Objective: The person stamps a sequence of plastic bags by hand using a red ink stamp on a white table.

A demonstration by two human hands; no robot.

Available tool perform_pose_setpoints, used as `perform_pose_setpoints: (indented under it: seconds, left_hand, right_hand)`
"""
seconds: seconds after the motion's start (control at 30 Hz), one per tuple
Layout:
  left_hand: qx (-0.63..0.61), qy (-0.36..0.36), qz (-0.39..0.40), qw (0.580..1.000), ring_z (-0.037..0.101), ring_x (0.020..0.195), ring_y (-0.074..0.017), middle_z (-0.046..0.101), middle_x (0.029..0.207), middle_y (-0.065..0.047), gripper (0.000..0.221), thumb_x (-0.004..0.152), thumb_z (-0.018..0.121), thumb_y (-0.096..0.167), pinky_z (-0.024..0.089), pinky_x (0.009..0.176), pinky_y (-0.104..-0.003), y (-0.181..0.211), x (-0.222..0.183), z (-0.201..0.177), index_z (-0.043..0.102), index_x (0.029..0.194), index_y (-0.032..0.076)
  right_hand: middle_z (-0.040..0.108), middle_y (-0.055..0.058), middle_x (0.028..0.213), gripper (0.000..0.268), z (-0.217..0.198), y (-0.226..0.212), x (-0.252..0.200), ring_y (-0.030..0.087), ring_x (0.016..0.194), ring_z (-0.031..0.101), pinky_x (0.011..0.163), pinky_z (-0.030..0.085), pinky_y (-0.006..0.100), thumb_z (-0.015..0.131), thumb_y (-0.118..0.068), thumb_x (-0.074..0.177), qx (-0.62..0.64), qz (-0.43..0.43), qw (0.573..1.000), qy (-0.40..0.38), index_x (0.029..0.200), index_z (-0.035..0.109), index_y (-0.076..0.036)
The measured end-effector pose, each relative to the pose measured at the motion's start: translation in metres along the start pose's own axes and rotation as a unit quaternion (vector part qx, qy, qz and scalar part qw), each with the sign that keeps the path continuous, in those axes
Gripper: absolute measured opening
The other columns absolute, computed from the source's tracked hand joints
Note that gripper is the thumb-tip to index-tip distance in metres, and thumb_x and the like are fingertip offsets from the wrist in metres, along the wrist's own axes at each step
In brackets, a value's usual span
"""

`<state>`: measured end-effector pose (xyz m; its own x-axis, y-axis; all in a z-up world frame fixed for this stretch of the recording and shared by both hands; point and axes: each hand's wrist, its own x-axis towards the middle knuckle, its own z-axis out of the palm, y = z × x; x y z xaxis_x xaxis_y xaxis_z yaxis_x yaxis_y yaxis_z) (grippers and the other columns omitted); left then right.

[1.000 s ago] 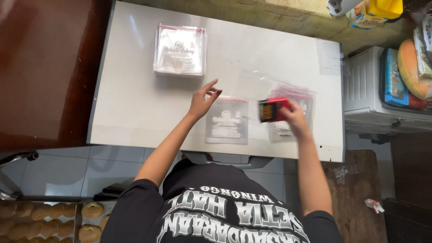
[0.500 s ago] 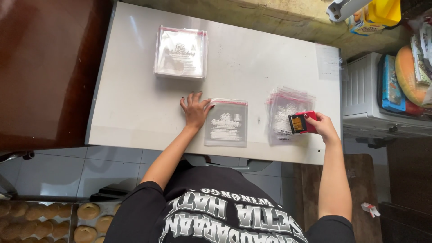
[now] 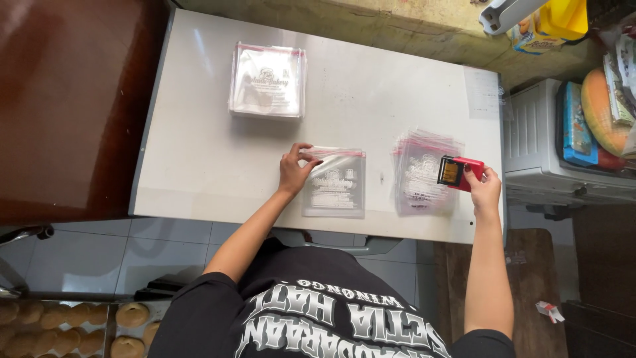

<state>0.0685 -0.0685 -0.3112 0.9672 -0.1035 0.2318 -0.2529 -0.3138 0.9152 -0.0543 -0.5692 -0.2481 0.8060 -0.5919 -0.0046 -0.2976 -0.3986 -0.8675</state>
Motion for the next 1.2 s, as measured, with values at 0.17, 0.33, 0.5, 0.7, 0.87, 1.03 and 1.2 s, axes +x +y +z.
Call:
perform_pose_setpoints:
  seconds: [0.17,0.33,0.5,0.7,0.87,1.03,1.2]
  left_hand:
    - [0.006,0.015,-0.022,1.0,0.074,0.08,-0.0195,0.077,0.074,0.009,0.017,0.078,0.088,0.031,0.049,0.085,-0.031,-0.011,-0.005,0.006,0.073,0.084,0.028]
    - [0.067,0.042,0.06,0.995,0.069,0.092,-0.0137,0.075,0.092,0.013,0.006,0.086,0.082,0.036,0.048,0.088,-0.031,-0.006,-0.008,-0.001,0.078,0.091,0.036]
    - [0.154,0.032,0.092,0.983,0.062,0.09,-0.0168,0.065,0.094,0.007,0.018,0.092,0.074,0.038,0.047,0.081,-0.033,-0.039,-0.014,0.015,0.077,0.11,0.039]
    - [0.223,0.042,0.149,0.963,0.057,0.089,-0.0217,0.055,0.093,0.001,0.034,0.098,0.066,0.038,0.047,0.077,-0.036,-0.037,-0.016,0.019,0.069,0.132,0.038]
    - [0.232,0.048,0.189,0.953,0.055,0.093,-0.0193,0.052,0.098,0.003,0.022,0.094,0.072,0.031,0.045,0.081,-0.034,-0.025,-0.013,0.015,0.075,0.115,0.034]
    - [-0.031,0.006,0.149,0.988,0.069,0.097,-0.0189,0.072,0.106,0.003,0.02,0.081,0.086,0.013,0.055,0.085,-0.031,0.003,-0.003,0.005,0.082,0.096,0.025]
    - [-0.204,-0.045,-0.01,0.978,0.073,0.073,-0.0136,0.078,0.079,-0.004,0.013,0.09,0.079,0.011,0.059,0.073,-0.025,0.037,0.002,-0.008,0.08,0.102,0.017]
  right_hand:
    - [0.062,0.007,0.11,0.031,0.012,-0.028,-0.017,0.022,0.105,0.065,0.084,0.059,0.035,0.083,-0.024,0.1,-0.001,-0.027,0.999,0.036,0.123,0.068,-0.009]
    - [0.064,0.006,0.11,0.028,0.034,-0.068,-0.039,0.019,0.107,0.06,0.088,0.056,0.033,0.081,-0.024,0.102,0.014,-0.065,0.998,0.018,0.122,0.067,-0.009]
    - [0.064,-0.001,0.103,0.026,0.059,-0.104,-0.053,0.009,0.1,0.059,0.089,0.056,0.025,0.08,-0.026,0.1,0.068,-0.057,0.996,-0.014,0.121,0.067,-0.017]
    - [0.066,0.0,0.102,0.025,0.079,-0.127,-0.059,0.007,0.095,0.061,0.087,0.057,0.025,0.079,-0.024,0.1,0.095,-0.057,0.993,-0.041,0.12,0.067,-0.018]
    - [0.067,0.0,0.103,0.026,0.093,-0.131,-0.063,0.006,0.09,0.063,0.086,0.057,0.026,0.08,-0.022,0.098,0.106,-0.049,0.992,-0.052,0.121,0.066,-0.02]
    - [0.065,0.001,0.11,0.032,0.104,-0.147,-0.085,0.01,0.102,0.062,0.099,0.052,0.039,0.081,-0.019,0.093,0.084,-0.093,0.988,-0.089,0.122,0.068,-0.018]
    - [0.064,0.0,0.112,0.032,0.105,-0.15,-0.103,0.01,0.107,0.06,0.103,0.047,0.039,0.077,-0.015,0.094,0.113,-0.089,0.978,-0.149,0.124,0.067,-0.015]
